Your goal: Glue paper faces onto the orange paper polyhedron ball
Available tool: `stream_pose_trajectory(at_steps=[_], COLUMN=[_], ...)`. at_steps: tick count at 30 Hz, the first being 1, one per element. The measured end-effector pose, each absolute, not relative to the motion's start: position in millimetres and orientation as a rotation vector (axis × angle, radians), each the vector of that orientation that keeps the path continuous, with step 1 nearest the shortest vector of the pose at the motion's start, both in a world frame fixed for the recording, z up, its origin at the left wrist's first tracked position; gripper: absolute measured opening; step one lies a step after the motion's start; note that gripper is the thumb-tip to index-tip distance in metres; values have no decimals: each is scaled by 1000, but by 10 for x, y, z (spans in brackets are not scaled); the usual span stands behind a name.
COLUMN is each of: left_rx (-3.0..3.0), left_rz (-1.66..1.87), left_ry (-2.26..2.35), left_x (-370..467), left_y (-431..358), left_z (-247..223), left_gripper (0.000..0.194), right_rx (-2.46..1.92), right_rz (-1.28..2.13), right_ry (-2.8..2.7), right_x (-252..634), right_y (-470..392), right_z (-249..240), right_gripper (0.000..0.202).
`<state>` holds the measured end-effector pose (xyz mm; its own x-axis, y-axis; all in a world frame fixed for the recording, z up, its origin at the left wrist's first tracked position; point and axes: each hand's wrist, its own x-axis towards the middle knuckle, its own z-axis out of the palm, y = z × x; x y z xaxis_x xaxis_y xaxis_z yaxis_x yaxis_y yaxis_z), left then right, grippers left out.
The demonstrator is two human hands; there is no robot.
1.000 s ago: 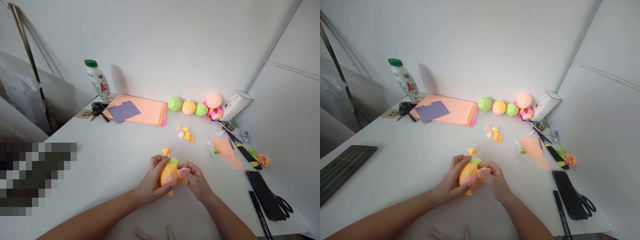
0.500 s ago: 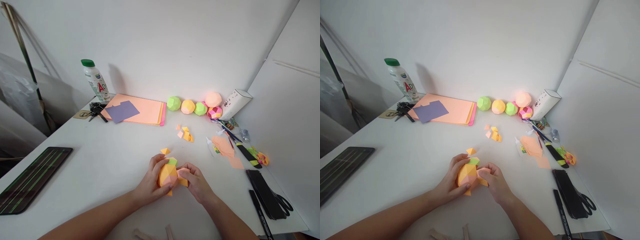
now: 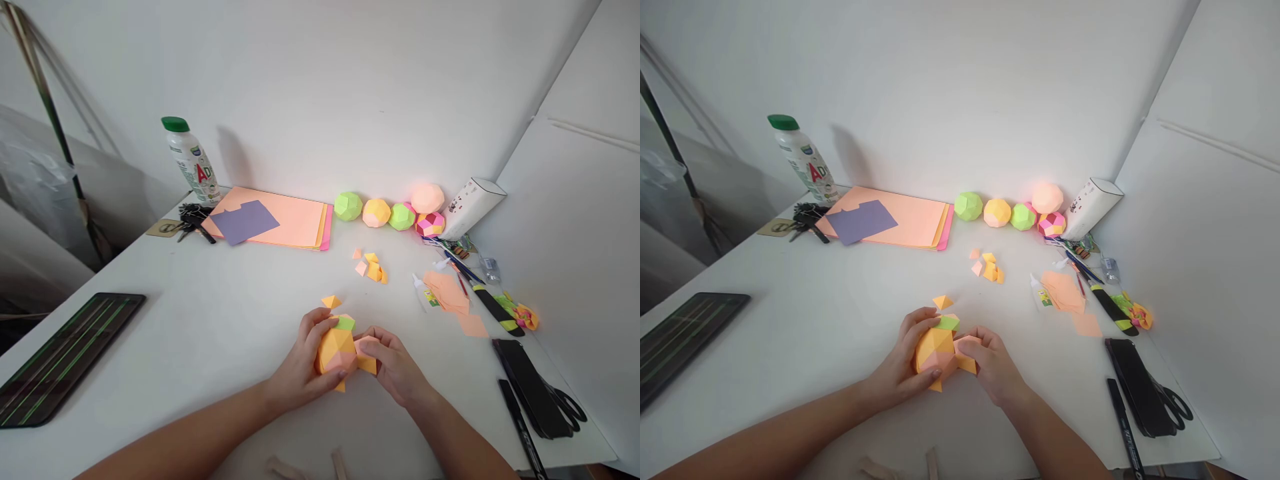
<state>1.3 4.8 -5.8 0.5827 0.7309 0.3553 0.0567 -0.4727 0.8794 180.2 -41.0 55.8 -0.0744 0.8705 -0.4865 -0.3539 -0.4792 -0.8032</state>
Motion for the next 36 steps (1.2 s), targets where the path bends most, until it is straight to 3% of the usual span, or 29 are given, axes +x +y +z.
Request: stream_pose_trajectory(at_steps=[15,36], left_rx=[1862,1931], left_rz=[937,912], left_ry=[514,503], left_x=[22,-7], left_y=[68,66], left_z=[-57,-95], left_gripper=[54,60], right_rx=[-1242,-1334], right_rz=[1804,1567], right_ry=[-618,-909], right_x=[1848,1869], right_y=[-385,-411], right_z=[530,503], right_gripper=[15,23])
